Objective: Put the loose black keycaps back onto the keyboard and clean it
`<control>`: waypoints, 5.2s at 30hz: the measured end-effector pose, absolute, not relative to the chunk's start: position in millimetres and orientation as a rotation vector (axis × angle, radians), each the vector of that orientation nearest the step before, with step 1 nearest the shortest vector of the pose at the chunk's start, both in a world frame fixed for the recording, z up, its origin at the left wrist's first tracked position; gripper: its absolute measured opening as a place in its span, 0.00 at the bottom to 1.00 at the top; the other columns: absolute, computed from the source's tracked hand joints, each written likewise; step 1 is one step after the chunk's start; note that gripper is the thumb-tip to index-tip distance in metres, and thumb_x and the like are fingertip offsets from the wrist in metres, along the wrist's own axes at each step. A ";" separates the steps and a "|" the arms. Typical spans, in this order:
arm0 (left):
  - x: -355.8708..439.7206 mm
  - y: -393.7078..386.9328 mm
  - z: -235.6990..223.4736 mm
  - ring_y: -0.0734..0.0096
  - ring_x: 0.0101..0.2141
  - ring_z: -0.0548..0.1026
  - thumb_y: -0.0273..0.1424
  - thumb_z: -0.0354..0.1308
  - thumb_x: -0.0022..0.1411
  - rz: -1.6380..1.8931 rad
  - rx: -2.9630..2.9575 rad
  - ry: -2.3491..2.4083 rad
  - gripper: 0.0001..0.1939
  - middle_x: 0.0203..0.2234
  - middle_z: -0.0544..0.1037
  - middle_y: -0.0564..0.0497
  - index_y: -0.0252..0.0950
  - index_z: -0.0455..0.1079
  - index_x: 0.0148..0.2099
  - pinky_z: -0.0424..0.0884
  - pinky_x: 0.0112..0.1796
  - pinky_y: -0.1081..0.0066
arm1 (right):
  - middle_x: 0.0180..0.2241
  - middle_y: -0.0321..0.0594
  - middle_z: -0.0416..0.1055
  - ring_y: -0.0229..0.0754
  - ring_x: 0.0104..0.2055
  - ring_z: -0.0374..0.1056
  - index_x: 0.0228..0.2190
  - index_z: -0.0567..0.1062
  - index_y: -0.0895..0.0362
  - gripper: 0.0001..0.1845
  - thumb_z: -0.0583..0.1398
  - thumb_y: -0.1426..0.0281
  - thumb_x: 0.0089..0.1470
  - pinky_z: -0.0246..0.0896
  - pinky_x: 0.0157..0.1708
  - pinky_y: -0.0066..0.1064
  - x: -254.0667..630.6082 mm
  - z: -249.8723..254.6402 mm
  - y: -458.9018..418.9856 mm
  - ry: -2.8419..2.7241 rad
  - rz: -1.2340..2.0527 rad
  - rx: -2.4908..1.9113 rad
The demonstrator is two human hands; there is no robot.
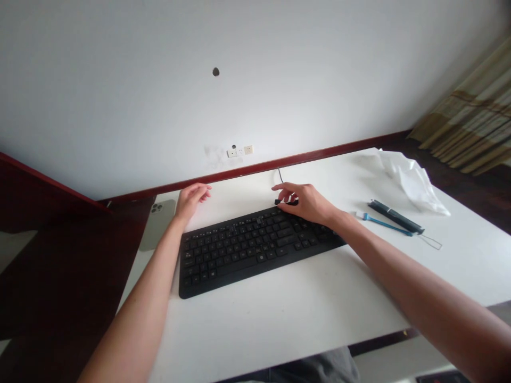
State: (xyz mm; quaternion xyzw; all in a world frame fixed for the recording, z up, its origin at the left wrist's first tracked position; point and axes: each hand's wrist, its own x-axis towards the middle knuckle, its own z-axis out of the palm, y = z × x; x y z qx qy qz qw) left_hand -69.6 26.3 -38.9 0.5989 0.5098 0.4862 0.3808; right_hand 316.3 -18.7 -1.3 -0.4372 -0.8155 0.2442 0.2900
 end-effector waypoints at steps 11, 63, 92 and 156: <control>-63.3 30.8 -40.4 0.70 0.30 0.72 0.42 0.66 0.62 1.202 1.601 1.273 0.15 0.30 0.80 0.48 0.35 0.80 0.40 0.67 0.35 0.70 | 0.41 0.37 0.82 0.43 0.40 0.76 0.49 0.81 0.51 0.17 0.64 0.63 0.58 0.73 0.44 0.37 312.2 -11.1 -20.0 -2.149 0.731 -1.189; -59.1 30.3 -41.2 0.62 0.36 0.78 0.43 0.60 0.65 0.994 1.847 1.381 0.16 0.34 0.84 0.46 0.36 0.81 0.42 0.70 0.37 0.67 | 0.38 0.38 0.82 0.45 0.37 0.75 0.37 0.85 0.49 0.10 0.63 0.61 0.60 0.70 0.39 0.36 308.1 -11.9 -21.1 -2.129 0.527 -1.400; -57.1 30.6 -43.2 0.63 0.36 0.81 0.39 0.59 0.65 0.979 1.862 1.473 0.13 0.34 0.85 0.49 0.37 0.80 0.40 0.71 0.39 0.68 | 0.33 0.35 0.82 0.44 0.35 0.75 0.37 0.85 0.50 0.10 0.63 0.64 0.59 0.65 0.40 0.34 295.6 -11.6 -7.0 -2.108 0.507 -1.559; -57.4 27.6 -41.4 0.62 0.37 0.81 0.37 0.57 0.64 0.947 1.926 1.520 0.12 0.36 0.86 0.50 0.39 0.80 0.39 0.71 0.40 0.67 | 0.28 0.42 0.78 0.43 0.27 0.69 0.34 0.80 0.51 0.13 0.75 0.72 0.45 0.59 0.37 0.40 509.8 15.4 -53.6 -1.722 0.246 -2.266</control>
